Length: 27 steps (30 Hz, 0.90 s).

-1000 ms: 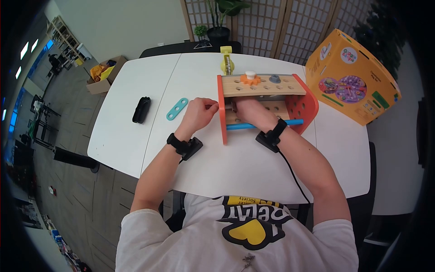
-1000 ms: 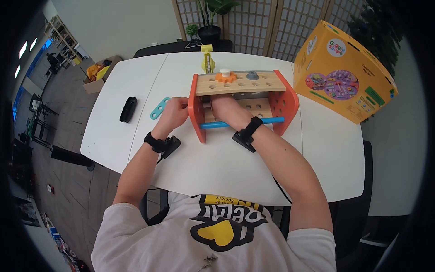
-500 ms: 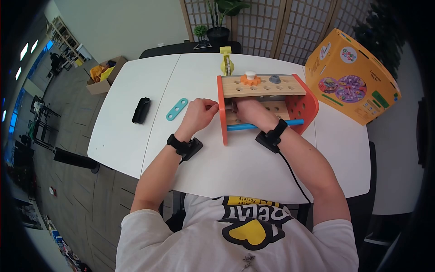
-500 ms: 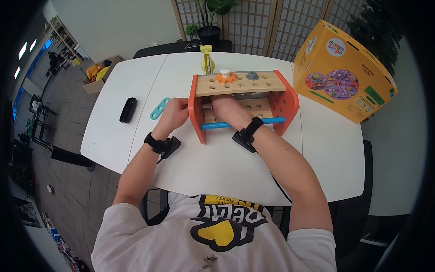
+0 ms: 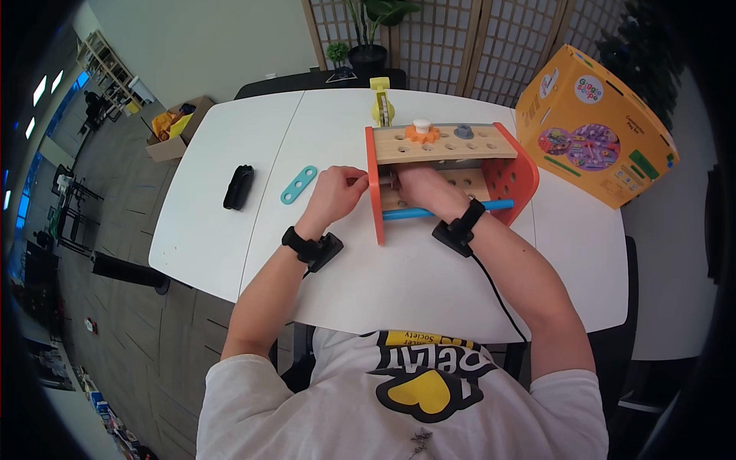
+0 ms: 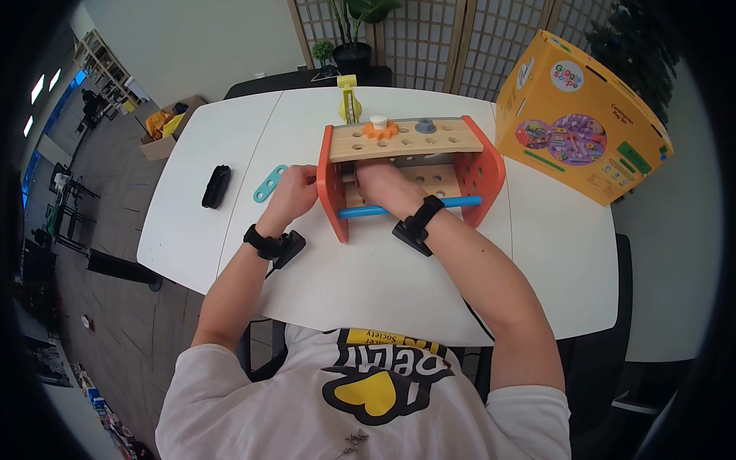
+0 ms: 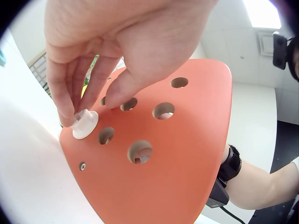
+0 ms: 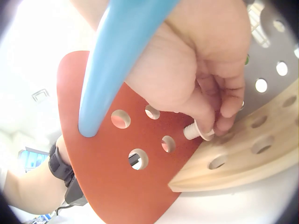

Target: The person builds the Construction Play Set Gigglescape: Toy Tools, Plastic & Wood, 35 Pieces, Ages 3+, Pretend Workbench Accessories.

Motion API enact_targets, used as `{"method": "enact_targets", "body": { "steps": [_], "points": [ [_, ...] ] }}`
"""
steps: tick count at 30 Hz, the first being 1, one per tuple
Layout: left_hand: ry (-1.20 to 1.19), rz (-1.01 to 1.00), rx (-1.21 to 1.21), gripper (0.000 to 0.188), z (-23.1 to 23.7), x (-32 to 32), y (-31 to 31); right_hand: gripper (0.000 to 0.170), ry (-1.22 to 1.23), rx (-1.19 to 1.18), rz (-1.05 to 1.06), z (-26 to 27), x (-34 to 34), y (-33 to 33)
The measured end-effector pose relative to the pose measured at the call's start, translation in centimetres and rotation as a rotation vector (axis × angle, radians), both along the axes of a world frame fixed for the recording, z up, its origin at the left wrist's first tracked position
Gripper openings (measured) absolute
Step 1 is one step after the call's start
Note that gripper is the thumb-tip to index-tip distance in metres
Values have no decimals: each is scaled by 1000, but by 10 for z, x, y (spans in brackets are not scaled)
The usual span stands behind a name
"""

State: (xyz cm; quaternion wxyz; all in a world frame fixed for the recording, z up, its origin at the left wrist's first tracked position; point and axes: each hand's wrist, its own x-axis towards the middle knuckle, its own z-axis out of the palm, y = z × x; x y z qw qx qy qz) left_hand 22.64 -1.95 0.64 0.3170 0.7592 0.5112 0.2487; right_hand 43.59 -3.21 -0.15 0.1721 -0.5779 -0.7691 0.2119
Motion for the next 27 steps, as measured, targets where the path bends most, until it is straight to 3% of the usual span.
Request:
{"method": "enact_targets", "body": {
  "steps": [5,11,17,27],
  "points": [
    [-2,6,-10,32,1,0,-1,27,-65,1,10,-8,-1,6],
    [19,4,-6,32,3,0,-2,27,22,-88,-40,1,-2,3],
    [-1,12,-21,32,4,0,-3,30,-86,-68,-22,-7,-1,11],
    [-5,9,-28,32,3,1,-3,29,2,-109,-42,7,-2,3]
  ]
}}
